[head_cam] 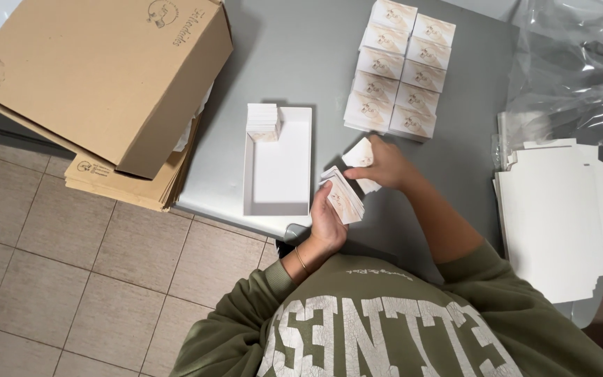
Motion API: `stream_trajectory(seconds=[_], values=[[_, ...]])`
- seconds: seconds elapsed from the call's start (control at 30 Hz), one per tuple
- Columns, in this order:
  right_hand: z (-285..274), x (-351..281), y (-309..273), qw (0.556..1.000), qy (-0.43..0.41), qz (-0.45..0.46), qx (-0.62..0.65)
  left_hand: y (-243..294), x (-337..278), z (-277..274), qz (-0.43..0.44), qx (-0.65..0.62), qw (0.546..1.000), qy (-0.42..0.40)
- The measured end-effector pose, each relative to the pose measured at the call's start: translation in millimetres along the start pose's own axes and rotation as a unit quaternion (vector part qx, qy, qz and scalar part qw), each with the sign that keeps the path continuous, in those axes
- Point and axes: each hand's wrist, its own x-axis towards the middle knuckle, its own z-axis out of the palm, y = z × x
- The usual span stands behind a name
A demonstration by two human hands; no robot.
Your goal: Packing small folded cardboard inserts into a larger white box.
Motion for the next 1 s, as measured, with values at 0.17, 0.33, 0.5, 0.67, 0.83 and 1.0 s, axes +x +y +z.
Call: stream_trajectory(seconds=[0.17,0.33,0.5,0.67,0.83,1.0], values=[[16,-40,-10,0.997,0.044,-0.011,0.06,-8,5,-1,0.004,-0.003,1.0,-0.007],[35,-64,-42,0.983,0.163,-0.074,-0.05,-19,12,-6,0.029,0.042,0.998,-0.025],[46,-68,-44,0.973,0.201,-0.105,-0.036,-14,8,0,0.043,0.041,0.998,-0.025],[42,-72,-55,0.987,0.144,-0.071,-0.029,-16,9,-3,0.037,0.02,0.997,-0.071],[41,-72,-52,0.987,0.08,-0.091,-0.107,-12,5,3,0.02,0.025,0.992,-0.125],[29,-65,-29,0.994,-0.031,-0.095,0.037,-7,2,2,-0.037,0.047,0.984,-0.165]])
